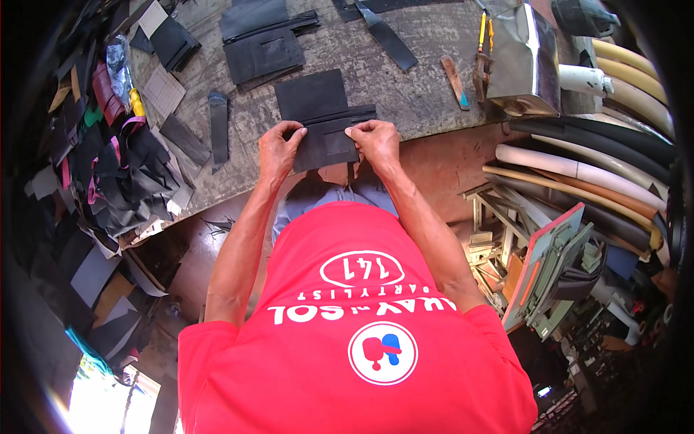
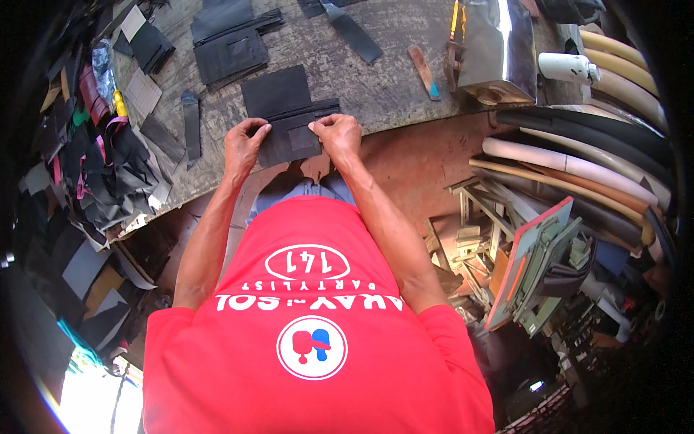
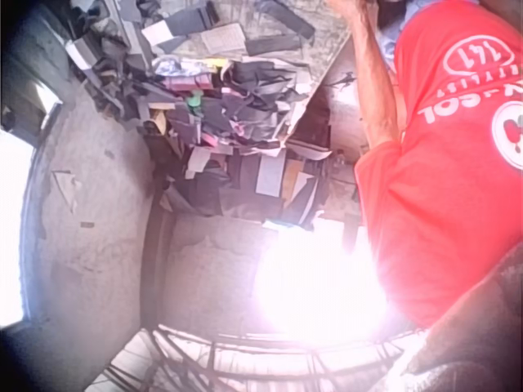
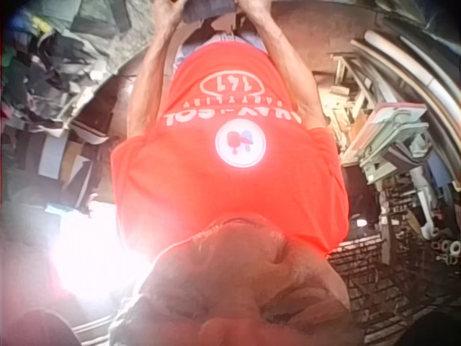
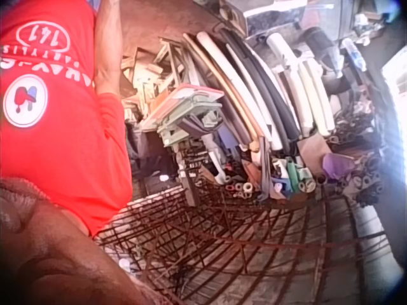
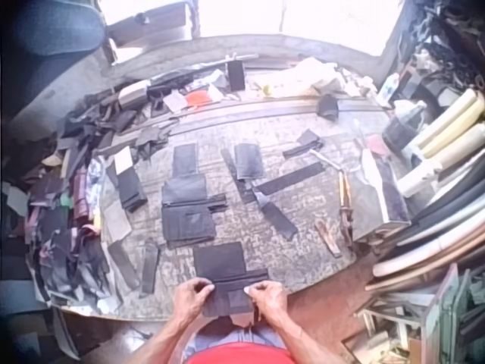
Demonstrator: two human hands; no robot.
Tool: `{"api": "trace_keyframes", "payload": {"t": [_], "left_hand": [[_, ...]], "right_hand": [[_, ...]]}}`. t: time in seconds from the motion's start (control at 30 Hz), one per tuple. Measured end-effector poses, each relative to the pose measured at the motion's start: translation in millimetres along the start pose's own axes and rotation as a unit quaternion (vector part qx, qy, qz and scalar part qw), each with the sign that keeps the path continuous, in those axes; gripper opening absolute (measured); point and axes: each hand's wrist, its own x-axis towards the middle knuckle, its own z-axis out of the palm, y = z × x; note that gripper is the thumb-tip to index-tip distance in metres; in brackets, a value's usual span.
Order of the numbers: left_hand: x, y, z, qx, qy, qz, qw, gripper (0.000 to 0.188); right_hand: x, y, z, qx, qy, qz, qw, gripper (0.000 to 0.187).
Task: Assemble and align multiple leather pieces for a wallet.
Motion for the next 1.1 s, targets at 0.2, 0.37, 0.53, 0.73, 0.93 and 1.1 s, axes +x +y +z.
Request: {"api": "trace_keyframes", "payload": {"t": [0.2,0.37,0.53,0.73,0.93,1.1], "left_hand": [[1.4,-4.4,1.2,0.002,-0.001,0.007,1.000,0.018],[2.3,-5.8,2.6,-0.002,-0.002,0.003,1.000,0.017],[2.6,-7.7,3.8,-0.022,0.003,0.015,1.000,0.016],[2.5,-9.4,5.4,-0.008,0.010,0.021,1.000,0.016],[0.9,-5.9,3.3,0.012,0.015,0.015,1.000,0.017],[0.4,-5.5,4.7,0.016,0.016,0.020,1.000,0.017]], "right_hand": [[-1.1,-3.5,-0.2,-0.010,0.004,-0.003,1.000,0.019],[0.7,-0.4,2.2,-0.016,0.015,-0.012,1.000,0.019],[0.7,-1.0,3.3,-0.031,0.023,-0.018,0.999,0.018],[-13.6,-12.3,2.5,-0.189,0.066,-0.078,0.977,0.021],[-10.9,16.1,2.3,-0.213,0.136,-0.383,0.889,0.044],[-13.9,18.0,5.4,-0.411,0.098,-0.462,0.780,0.032]]}}
